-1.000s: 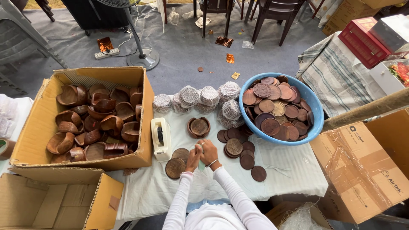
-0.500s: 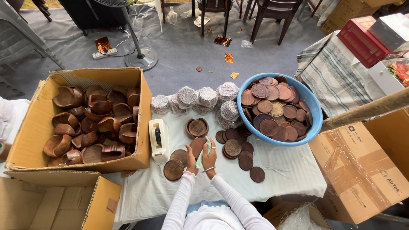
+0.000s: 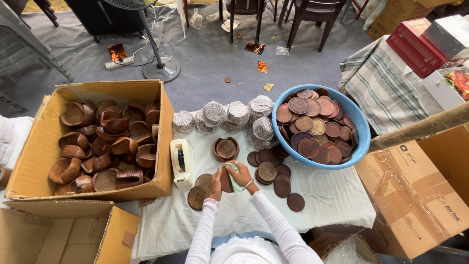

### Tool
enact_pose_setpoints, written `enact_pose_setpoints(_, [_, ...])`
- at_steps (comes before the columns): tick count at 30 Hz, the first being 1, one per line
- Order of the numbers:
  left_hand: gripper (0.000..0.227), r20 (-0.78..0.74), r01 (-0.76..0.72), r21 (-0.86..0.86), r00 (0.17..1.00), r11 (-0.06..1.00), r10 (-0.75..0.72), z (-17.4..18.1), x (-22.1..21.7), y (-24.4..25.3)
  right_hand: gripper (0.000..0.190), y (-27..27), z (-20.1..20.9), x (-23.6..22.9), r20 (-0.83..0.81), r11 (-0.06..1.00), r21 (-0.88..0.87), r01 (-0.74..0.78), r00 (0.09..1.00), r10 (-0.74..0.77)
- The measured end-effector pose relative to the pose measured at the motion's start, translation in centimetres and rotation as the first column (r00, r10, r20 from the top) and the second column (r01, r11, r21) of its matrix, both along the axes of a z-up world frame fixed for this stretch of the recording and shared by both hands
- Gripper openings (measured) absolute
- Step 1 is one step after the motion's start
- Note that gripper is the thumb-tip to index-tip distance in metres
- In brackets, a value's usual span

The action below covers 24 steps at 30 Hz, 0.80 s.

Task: The person sits at a table and repeatedly picks up small round wooden coasters, rubbing them with a green cloth to polish the surface. They handle the coasters one at a time, placing some into a blue basin and others into a cardboard box.

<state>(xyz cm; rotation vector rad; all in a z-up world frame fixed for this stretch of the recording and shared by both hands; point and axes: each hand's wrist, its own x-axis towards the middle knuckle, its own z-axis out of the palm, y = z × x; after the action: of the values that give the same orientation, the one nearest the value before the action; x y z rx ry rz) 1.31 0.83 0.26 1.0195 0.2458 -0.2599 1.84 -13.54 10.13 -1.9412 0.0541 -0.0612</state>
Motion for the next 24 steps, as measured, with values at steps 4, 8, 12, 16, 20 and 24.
enact_pose_setpoints(4, [0.054, 0.022, 0.127, 0.049, 0.991, 0.991, -0.128, 0.3, 0.0, 0.2, 0.027, -1.1, -3.0, 1.0, -0.023, 0.903, 0.203, -0.379, 0.92, 0.391])
enact_pose_setpoints(8, [0.053, -0.041, -0.061, -0.063, 0.997, 0.996, 0.058, -0.9, 0.4, -0.4, 0.025, 0.2, -3.3, 0.8, -0.015, 0.854, 0.439, -0.28, 0.948, 0.318])
enact_pose_setpoints(12, [0.059, -0.076, -0.241, -0.037, 0.968, 0.97, 0.237, -2.0, 0.2, -0.8, 0.025, 2.3, -3.5, -0.8, 0.078, 0.903, 0.43, -0.027, 0.997, -0.007])
enact_pose_setpoints(16, [0.065, -0.138, -0.294, -0.11, 0.951, 0.95, 0.278, -0.9, 0.6, -1.3, 0.031, 4.9, 0.4, -4.2, 0.17, 0.928, 0.34, 0.153, 0.96, -0.221])
enact_pose_setpoints(20, [0.068, 0.114, -0.324, 0.173, 0.945, 0.93, 0.308, -6.8, 3.1, -1.0, 0.06, 5.8, 2.5, -5.7, 0.181, 0.944, 0.251, 0.212, 0.948, -0.261])
enact_pose_setpoints(24, [0.065, -0.028, -0.257, 0.075, 0.965, 0.964, 0.259, -1.4, 1.3, -0.2, 0.048, 3.5, 0.3, -3.1, 0.209, 0.951, 0.219, 0.22, 0.941, -0.266])
